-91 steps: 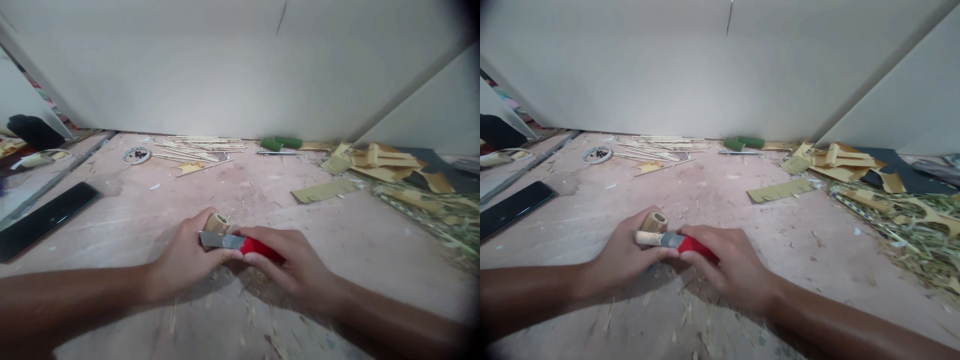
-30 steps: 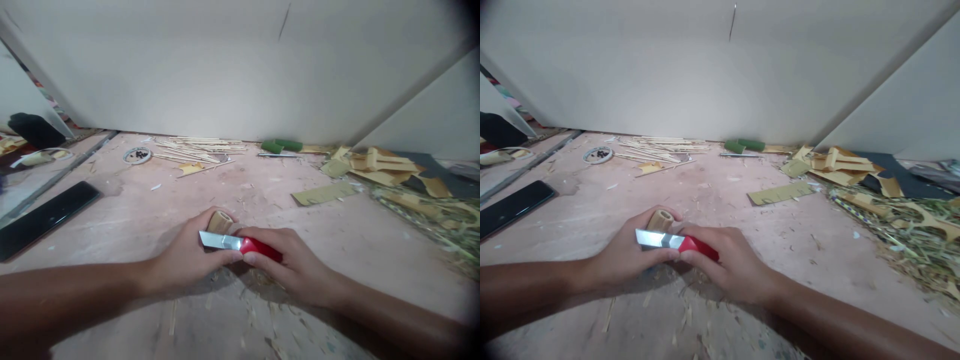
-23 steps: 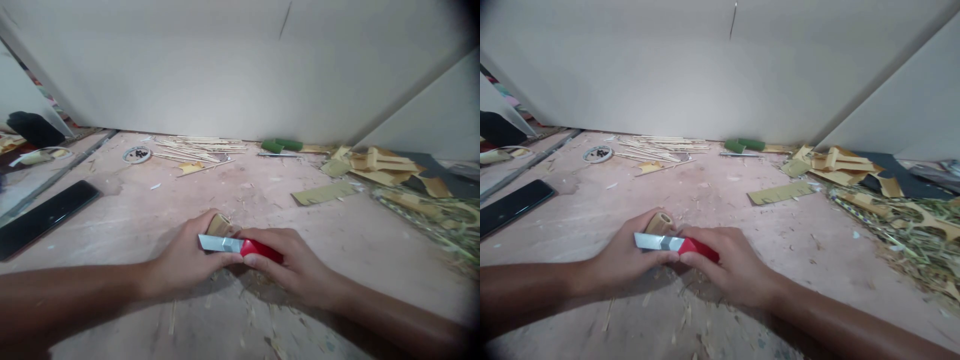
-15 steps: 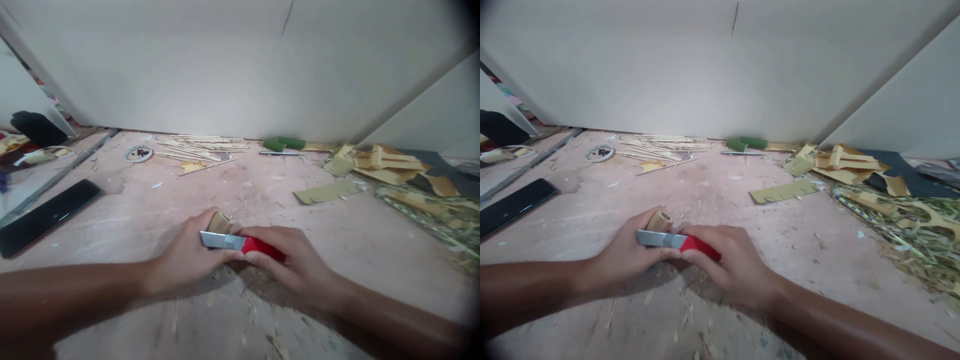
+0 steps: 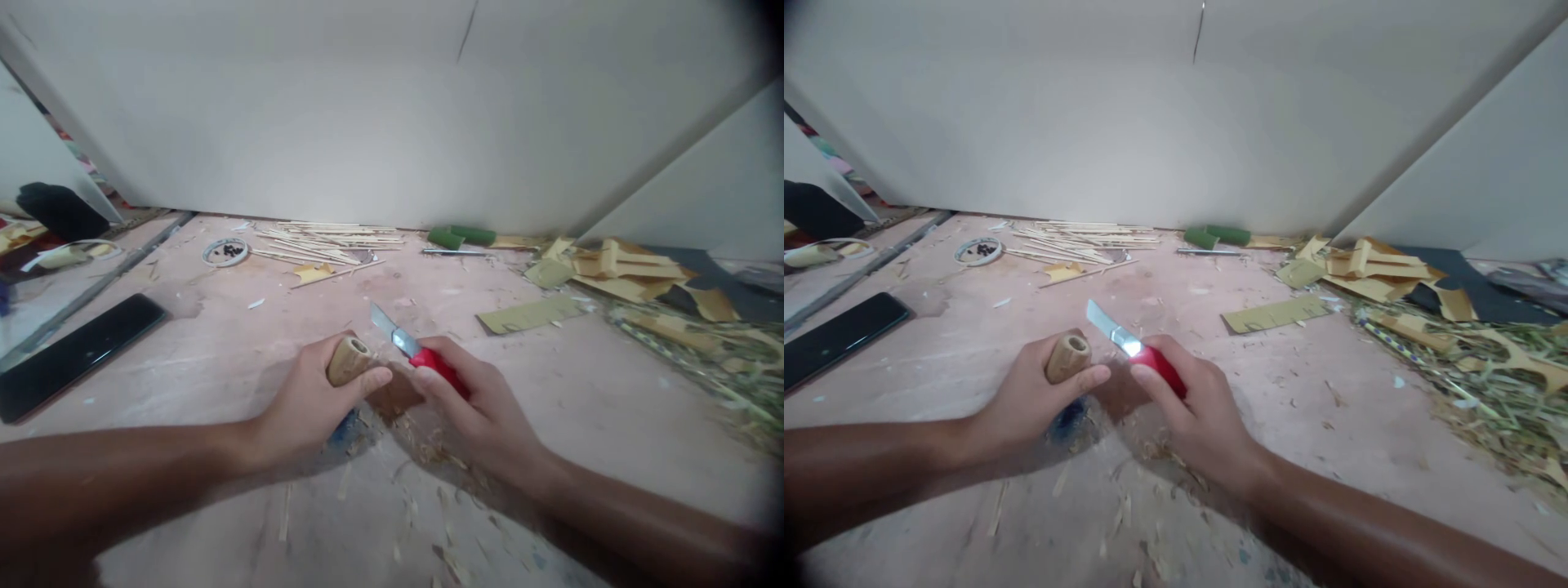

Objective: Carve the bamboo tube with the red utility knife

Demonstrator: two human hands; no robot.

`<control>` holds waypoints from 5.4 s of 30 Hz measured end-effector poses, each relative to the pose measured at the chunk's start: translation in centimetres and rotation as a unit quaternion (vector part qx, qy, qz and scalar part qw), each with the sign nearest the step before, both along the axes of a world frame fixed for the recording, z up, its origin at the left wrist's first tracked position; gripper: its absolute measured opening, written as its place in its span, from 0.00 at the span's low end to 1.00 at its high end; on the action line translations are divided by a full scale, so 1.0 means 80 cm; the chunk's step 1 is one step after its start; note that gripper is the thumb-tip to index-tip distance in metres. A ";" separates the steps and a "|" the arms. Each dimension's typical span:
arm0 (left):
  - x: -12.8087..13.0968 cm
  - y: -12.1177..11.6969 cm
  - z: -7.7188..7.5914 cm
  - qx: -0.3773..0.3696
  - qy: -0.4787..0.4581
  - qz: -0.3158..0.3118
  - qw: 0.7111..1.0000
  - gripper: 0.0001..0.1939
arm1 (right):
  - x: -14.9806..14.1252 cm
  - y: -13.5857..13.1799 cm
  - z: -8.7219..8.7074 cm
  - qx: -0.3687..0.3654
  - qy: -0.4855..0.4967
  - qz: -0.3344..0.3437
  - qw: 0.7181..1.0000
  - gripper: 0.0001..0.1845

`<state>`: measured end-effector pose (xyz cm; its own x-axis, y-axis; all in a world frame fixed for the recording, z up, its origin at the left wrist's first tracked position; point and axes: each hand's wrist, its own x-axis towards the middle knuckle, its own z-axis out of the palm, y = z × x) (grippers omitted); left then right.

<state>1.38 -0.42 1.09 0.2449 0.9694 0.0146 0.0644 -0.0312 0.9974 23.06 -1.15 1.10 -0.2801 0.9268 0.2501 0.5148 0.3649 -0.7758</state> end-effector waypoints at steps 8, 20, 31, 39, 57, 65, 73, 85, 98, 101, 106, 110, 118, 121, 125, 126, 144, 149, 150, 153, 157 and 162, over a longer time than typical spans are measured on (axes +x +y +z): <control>-0.011 0.001 0.005 -0.033 -0.070 -0.090 0.993 0.15 | 0.007 0.000 0.003 0.018 -0.029 0.097 0.995 0.10; -0.008 -0.002 0.003 -0.069 -0.066 -0.098 0.991 0.22 | 0.007 0.000 0.002 0.041 -0.100 0.153 0.982 0.11; -0.005 0.000 0.004 -0.056 -0.056 -0.122 0.989 0.18 | 0.005 0.003 0.006 0.001 -0.082 0.160 0.984 0.13; -0.010 0.001 0.003 -0.037 -0.008 -0.117 0.992 0.18 | 0.007 0.001 0.007 -0.005 -0.098 0.151 0.984 0.14; -0.009 0.002 0.004 -0.017 0.037 -0.072 0.997 0.19 | 0.011 0.003 0.002 0.002 -0.084 0.154 0.985 0.16; -0.009 0.003 0.004 -0.013 0.050 -0.063 0.997 0.21 | 0.009 0.004 -0.002 0.024 -0.084 0.154 0.984 0.16; -0.008 0.004 0.002 -0.002 0.063 -0.021 0.998 0.25 | 0.008 -0.001 -0.001 0.009 -0.052 0.142 0.988 0.13; -0.008 0.000 0.004 0.029 0.087 0.026 0.995 0.22 | 0.003 0.010 -0.001 -0.010 0.019 -0.018 1.000 0.07; -0.016 0.002 0.004 0.000 -0.041 -0.105 0.994 0.16 | 0.007 0.002 0.001 0.020 -0.064 0.136 0.988 0.12; -0.014 0.001 0.005 -0.012 -0.041 -0.112 0.993 0.18 | 0.007 0.003 0.000 0.033 -0.088 0.150 0.984 0.13; -0.013 0.001 0.003 -0.019 -0.032 -0.120 0.992 0.21 | 0.008 0.002 0.000 0.042 -0.080 0.160 0.983 0.14; -0.014 0.002 0.003 -0.019 0.004 -0.120 0.993 0.22 | 0.007 0.003 0.004 0.029 -0.060 0.181 0.981 0.11; -0.012 0.003 0.004 -0.017 0.073 -0.082 0.994 0.19 | 0.007 0.003 -0.002 0.017 -0.060 0.164 0.985 0.14; -0.011 0.003 0.003 -0.015 0.077 -0.076 0.994 0.19 | 0.008 0.002 -0.005 0.015 -0.052 0.158 0.986 0.14; -0.011 0.003 0.002 -0.017 0.069 -0.069 0.995 0.21 | 0.008 0.001 -0.003 0.012 -0.042 0.149 0.988 0.14; -0.011 0.003 0.001 -0.021 0.064 -0.066 0.996 0.22 | 0.007 0.000 -0.003 0.009 -0.041 0.146 0.988 0.14; -0.011 0.003 0.003 -0.014 0.095 -0.015 0.995 0.26 | 0.002 -0.012 -0.002 0.141 -0.090 0.083 0.982 0.14; -0.010 0.003 0.001 -0.002 0.108 -0.004 0.994 0.25 | 0.002 -0.013 -0.004 0.147 -0.103 0.075 0.981 0.13; -0.010 0.003 0.001 -0.007 0.102 -0.003 0.995 0.25 | 0.002 -0.013 -0.004 0.140 -0.101 0.074 0.982 0.13; -0.009 0.002 0.002 -0.013 0.069 0.013 0.997 0.23 | 0.002 -0.005 -0.004 0.077 -0.073 0.010 0.994 0.12; -0.010 0.004 0.005 0.024 0.079 0.015 0.997 0.25 | 0.004 0.010 -0.005 0.063 -0.026 -0.079 0.995 0.10; -0.014 0.005 0.008 0.026 0.049 -0.046 0.997 0.15 | 0.006 0.010 -0.002 0.060 -0.007 -0.009 0.998 0.09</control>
<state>0.25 -0.04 1.76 0.3354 0.9414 0.0356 0.1566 -0.0930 0.9833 23.54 -0.38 0.95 -0.2681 0.8953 0.3557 0.5318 0.4454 -0.7202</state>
